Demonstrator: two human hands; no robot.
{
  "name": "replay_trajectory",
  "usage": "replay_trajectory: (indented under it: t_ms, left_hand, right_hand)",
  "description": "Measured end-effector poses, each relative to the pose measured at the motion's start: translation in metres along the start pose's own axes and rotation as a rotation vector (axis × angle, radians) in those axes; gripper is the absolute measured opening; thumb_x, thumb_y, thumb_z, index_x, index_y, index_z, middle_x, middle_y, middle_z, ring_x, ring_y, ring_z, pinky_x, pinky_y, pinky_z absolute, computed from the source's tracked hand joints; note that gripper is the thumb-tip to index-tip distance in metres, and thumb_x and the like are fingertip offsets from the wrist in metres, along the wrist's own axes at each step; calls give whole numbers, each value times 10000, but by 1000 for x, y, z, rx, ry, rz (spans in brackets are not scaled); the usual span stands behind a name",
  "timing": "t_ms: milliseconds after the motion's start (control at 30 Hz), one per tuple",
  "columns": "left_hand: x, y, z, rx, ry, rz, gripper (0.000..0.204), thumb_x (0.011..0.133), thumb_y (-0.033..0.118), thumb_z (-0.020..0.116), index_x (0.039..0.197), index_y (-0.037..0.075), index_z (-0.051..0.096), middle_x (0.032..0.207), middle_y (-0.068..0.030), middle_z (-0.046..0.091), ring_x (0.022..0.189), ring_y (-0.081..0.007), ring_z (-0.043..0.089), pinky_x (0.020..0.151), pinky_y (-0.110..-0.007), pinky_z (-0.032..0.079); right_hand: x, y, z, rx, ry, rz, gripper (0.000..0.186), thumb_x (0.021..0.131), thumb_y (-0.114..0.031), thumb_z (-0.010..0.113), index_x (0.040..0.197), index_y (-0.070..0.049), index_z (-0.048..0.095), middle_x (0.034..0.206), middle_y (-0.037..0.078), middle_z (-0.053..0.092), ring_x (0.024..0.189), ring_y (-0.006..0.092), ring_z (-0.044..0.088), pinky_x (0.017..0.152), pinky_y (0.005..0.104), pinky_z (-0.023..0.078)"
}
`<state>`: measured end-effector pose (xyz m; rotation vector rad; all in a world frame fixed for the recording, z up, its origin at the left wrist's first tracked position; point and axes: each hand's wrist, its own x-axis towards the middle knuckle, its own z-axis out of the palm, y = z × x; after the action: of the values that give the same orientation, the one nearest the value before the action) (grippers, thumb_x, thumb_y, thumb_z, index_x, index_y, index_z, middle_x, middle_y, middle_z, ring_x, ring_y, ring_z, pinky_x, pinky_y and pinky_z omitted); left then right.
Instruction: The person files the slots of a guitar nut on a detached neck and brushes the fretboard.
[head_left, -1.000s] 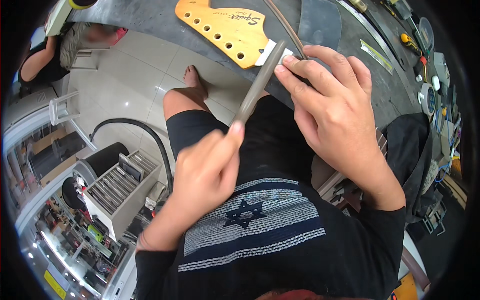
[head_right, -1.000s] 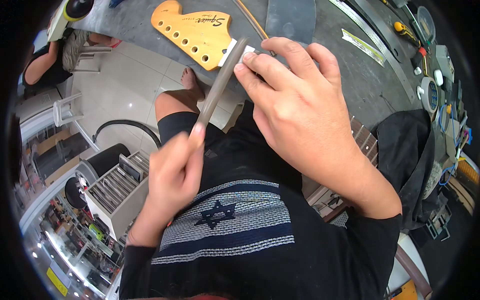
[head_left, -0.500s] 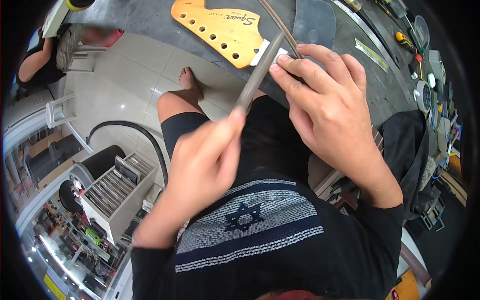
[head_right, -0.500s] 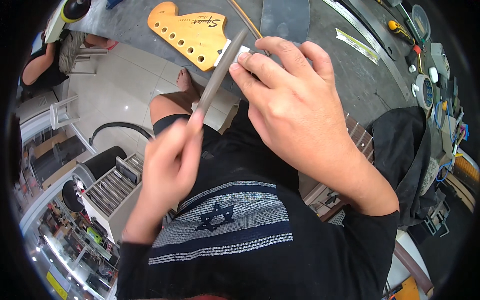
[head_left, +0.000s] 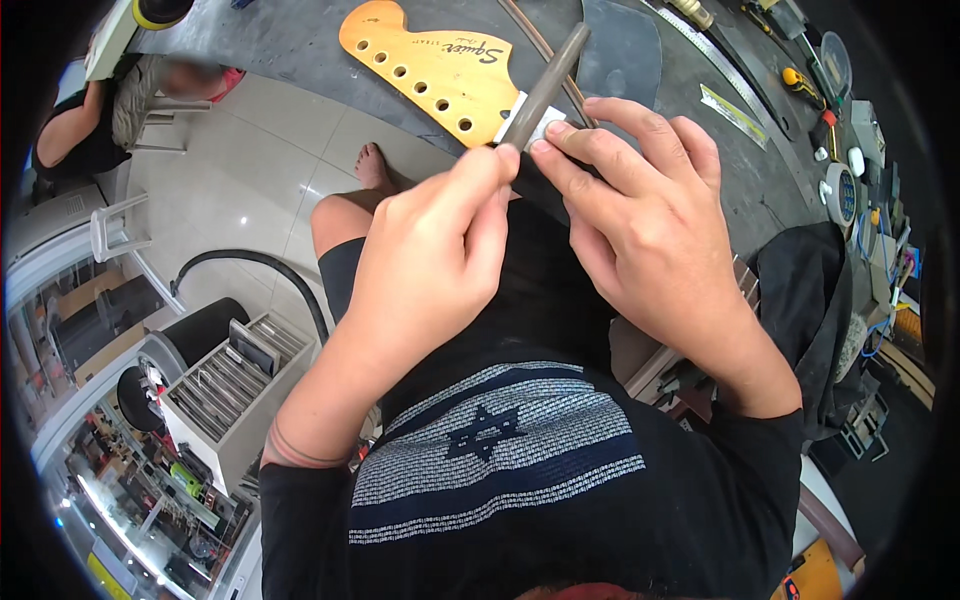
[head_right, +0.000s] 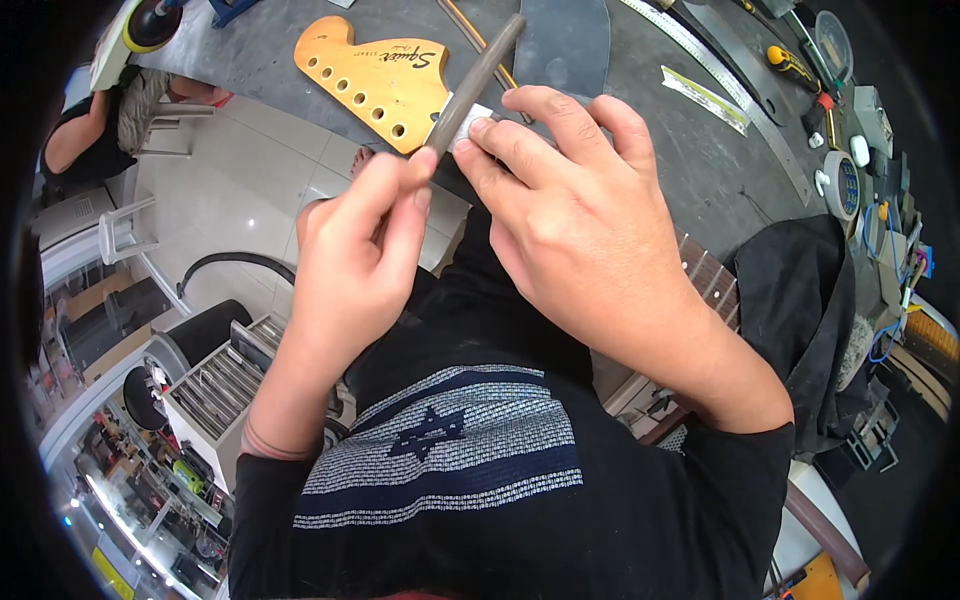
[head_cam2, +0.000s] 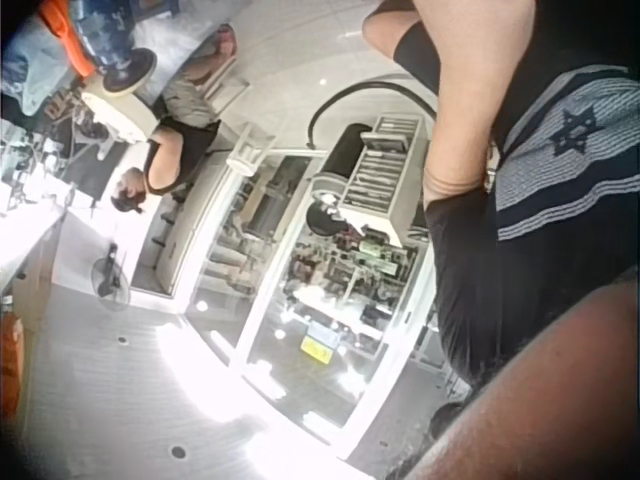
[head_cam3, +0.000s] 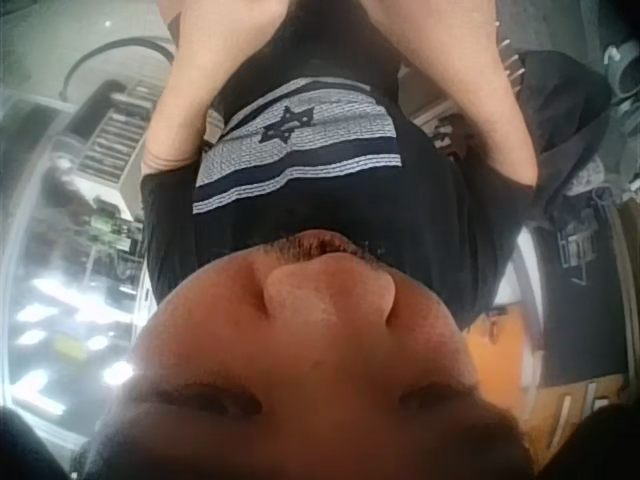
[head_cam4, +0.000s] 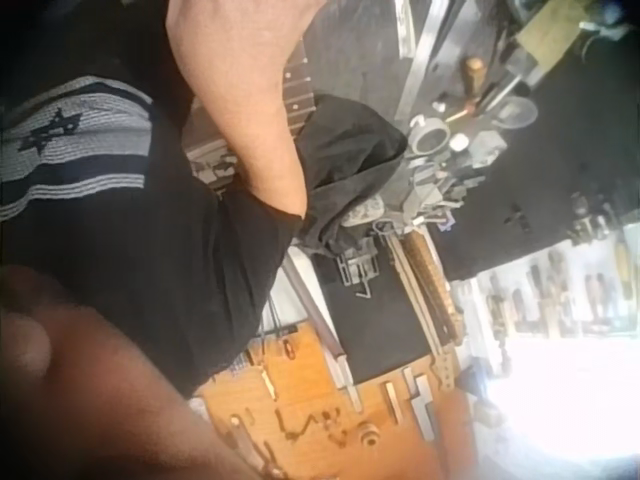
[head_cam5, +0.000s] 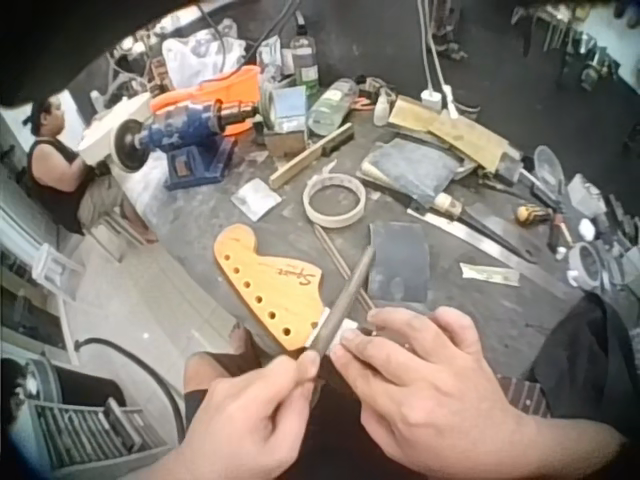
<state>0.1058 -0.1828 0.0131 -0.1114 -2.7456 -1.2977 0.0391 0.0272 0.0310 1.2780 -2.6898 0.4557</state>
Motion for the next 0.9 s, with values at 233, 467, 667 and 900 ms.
replay_trajectory:
  t_ms: [233, 467, 667, 900]
  left_hand:
    - [-14, 3, -17, -1, 30, -249, 244, 1038, 11, 684, 1281, 16, 682, 862, -126, 777, 714, -225, 780, 685, -355, 592]
    - [-24, -6, -7, 68, 19, 35, 318, 1025, 10, 694, 1340, 50, 691, 911, -172, 777, 771, -350, 775, 672, -434, 595]
    - [-88, 8, -30, 59, -114, -67, 518, 926, -101, 720, 1431, 6, 682, 760, -119, 631, 640, -291, 678, 599, -410, 552]
    - [-8, 2, 1, 128, -38, 69, 384, 989, -28, 683, 1371, 16, 688, 1004, -179, 779, 849, -394, 761, 722, -475, 612]
  right_hand:
    - [1, 2, 0, -38, 3, 18, 460, 862, -61, 788, 1315, -143, 784, 1375, -17, 716, 1433, 280, 575, 1148, 483, 376]
    - [1, 2, -1, -56, -11, -6, 456, 872, -71, 785, 1321, -149, 785, 1390, -21, 717, 1447, 276, 570, 1167, 488, 371]
    - [-1, 1, 0, -86, -19, 10, 448, 873, -68, 781, 1315, -137, 791, 1401, -16, 721, 1432, 279, 583, 1161, 491, 386]
    - [-1, 3, -2, -48, 0, -4, 463, 863, -62, 783, 1323, -123, 788, 1409, -1, 722, 1409, 285, 599, 1149, 489, 396]
